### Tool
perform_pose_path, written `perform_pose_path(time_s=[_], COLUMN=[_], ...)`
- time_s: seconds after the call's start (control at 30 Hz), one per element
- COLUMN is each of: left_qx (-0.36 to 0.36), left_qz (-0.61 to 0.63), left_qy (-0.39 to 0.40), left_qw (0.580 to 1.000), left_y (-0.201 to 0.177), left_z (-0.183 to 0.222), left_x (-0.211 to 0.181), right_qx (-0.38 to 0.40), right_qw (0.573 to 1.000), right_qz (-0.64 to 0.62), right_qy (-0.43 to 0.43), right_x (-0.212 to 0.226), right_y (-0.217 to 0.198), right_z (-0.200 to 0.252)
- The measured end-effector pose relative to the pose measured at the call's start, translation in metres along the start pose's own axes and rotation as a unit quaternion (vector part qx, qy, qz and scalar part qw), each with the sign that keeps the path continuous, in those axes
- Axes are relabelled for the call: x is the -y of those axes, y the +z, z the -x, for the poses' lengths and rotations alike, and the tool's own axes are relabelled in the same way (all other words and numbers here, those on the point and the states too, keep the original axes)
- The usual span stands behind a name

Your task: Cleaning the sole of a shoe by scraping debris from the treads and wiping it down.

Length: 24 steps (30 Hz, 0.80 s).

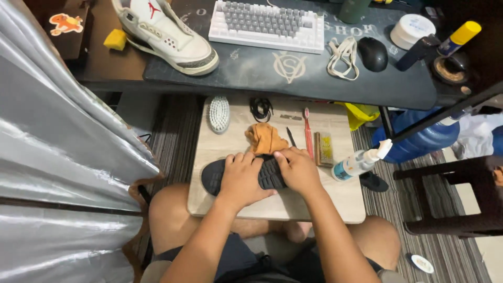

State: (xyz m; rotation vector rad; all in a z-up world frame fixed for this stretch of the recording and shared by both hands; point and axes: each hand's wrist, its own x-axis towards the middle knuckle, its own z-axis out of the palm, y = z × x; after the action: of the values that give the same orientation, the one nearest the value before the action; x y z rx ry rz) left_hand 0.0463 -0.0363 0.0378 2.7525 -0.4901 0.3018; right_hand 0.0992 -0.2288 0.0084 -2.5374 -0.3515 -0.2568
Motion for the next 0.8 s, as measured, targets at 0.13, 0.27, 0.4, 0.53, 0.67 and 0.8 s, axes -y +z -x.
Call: perform_pose_path(time_s=[0.13,0.27,0.4,0.53,0.67,0.8], left_qx=[0.004,0.003,-0.009,-0.037,-0.039,-0.043], left_qz=[0.003,0.001,-0.001,-0.01,-0.001,0.003], left_qy=[-0.002,0.019,0.023,0.039,0.05,0.062], left_qw=[1.0,1.0,1.0,0.998,0.998,0.997], left_y=[0.02,0.029,0.025,0.028,0.025,0.027], left_z=[-0.002,0.001,0.002,0.007,0.006,0.008], left_x=[0.012,0.016,0.013,0.014,0.014,0.015], right_qx=[0.0,-0.012,-0.051,-0.074,-0.061,-0.08], right_qw=[0.997,0.997,0.994,0.991,0.99,0.985], right_qz=[0.075,0.068,-0.088,-0.092,-0.117,-0.144], right_qy=[-0.018,-0.015,-0.039,-0.065,-0.043,-0.046], right_x=[0.05,0.025,0.001,-0.001,0.025,0.005], right_y=[-0.027,-0.007,-0.001,0.002,-0.02,-0.01], right_z=[0.022,0.032,0.021,0.033,0.06,0.061])
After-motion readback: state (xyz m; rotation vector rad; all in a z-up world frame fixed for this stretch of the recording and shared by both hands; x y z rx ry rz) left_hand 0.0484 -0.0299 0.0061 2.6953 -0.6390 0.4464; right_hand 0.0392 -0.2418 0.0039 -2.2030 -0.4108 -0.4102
